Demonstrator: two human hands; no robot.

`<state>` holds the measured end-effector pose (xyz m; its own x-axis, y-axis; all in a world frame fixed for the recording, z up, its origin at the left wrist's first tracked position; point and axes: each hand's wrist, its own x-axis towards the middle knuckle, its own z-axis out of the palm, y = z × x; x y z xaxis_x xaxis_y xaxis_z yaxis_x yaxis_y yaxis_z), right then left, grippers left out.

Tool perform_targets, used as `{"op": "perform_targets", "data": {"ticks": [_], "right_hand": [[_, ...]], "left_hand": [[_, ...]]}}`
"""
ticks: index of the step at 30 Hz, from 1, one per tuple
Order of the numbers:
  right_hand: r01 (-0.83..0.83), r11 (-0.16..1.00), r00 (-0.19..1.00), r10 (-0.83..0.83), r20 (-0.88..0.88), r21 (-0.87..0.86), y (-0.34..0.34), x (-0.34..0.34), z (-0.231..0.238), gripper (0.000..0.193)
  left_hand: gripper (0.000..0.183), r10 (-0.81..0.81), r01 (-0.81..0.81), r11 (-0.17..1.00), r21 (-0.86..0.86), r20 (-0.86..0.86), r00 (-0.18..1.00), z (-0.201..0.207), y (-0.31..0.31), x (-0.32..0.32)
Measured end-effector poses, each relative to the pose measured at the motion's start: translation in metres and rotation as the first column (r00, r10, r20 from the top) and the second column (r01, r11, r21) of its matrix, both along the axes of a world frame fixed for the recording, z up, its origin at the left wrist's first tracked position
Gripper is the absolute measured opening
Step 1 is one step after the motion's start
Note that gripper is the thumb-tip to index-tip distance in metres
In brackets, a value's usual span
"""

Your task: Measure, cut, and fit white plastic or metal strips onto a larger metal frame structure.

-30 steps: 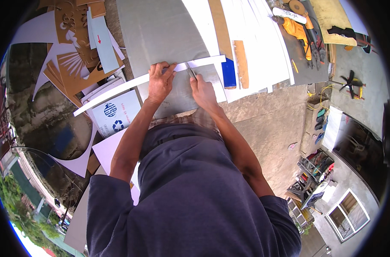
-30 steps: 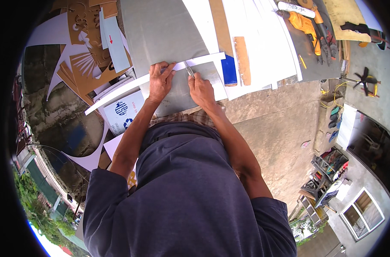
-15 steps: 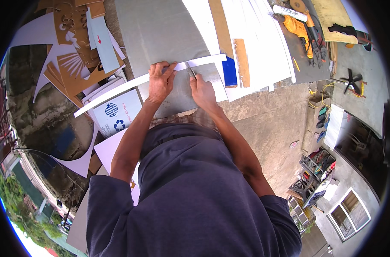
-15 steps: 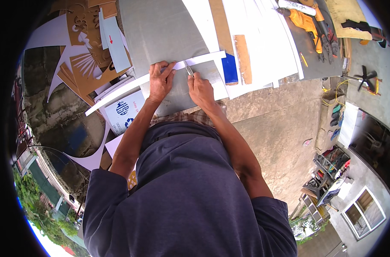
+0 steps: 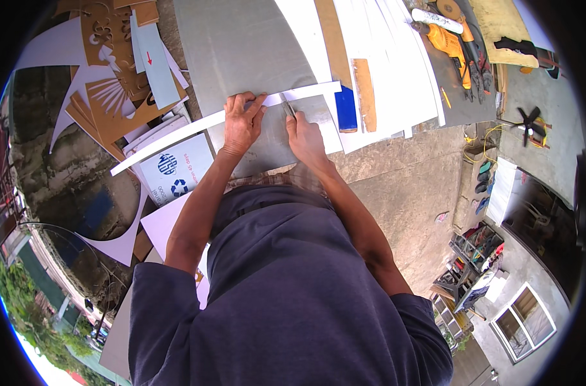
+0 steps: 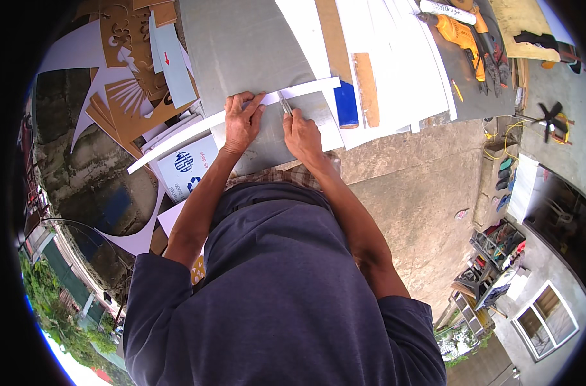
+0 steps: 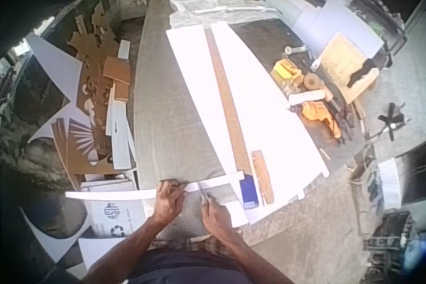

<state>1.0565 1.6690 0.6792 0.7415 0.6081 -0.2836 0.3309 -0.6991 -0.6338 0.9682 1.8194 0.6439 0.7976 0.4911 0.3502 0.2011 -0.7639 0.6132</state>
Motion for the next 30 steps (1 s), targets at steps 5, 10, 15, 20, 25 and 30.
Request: {"op": "perform_targets", "data": {"ticks": [5, 10, 15, 20, 25, 30], "right_hand": [[-0.001, 1.000, 1.000, 0.001, -0.004, 0.004, 0.001, 0.000, 0.001, 0.032], [-0.055, 0.992, 0.989, 0.069, 0.131, -0.113, 0.008, -0.006, 0.008, 0.025], [-0.072, 0.990, 0.979, 0.093, 0.181, -0.119, 0.016, -0.012, 0.003, 0.023], [-0.067, 0.985, 0.963, 0.105, 0.246, -0.157, 0.021, -0.016, -0.002, 0.023], [-0.074, 0.983, 0.981, 0.102, 0.164, -0.169, 0.007, -0.026, 0.003, 0.025], [-0.113, 0.957, 0.992, 0.123, 0.021, -0.267, -0.006, -0.029, 0.035, 0.026]], "left_hand": [[0.032, 0.001, -0.001, 1.000, 0.005, -0.005, 1.000, 0.001, 0.000, 0.000], [0.031, 0.010, -0.009, 1.000, -0.016, 0.006, 1.000, 0.003, -0.001, 0.002], [0.028, 0.028, -0.028, 0.999, 0.020, -0.024, 0.999, 0.006, -0.002, 0.006], [0.028, 0.032, -0.032, 0.999, 0.018, -0.029, 0.999, 0.002, 0.001, 0.006], [0.028, 0.041, -0.041, 0.999, 0.015, -0.014, 0.999, 0.002, 0.000, 0.010], [0.029, 0.030, -0.031, 0.999, -0.028, -0.004, 1.000, -0.003, 0.003, 0.009]]}}
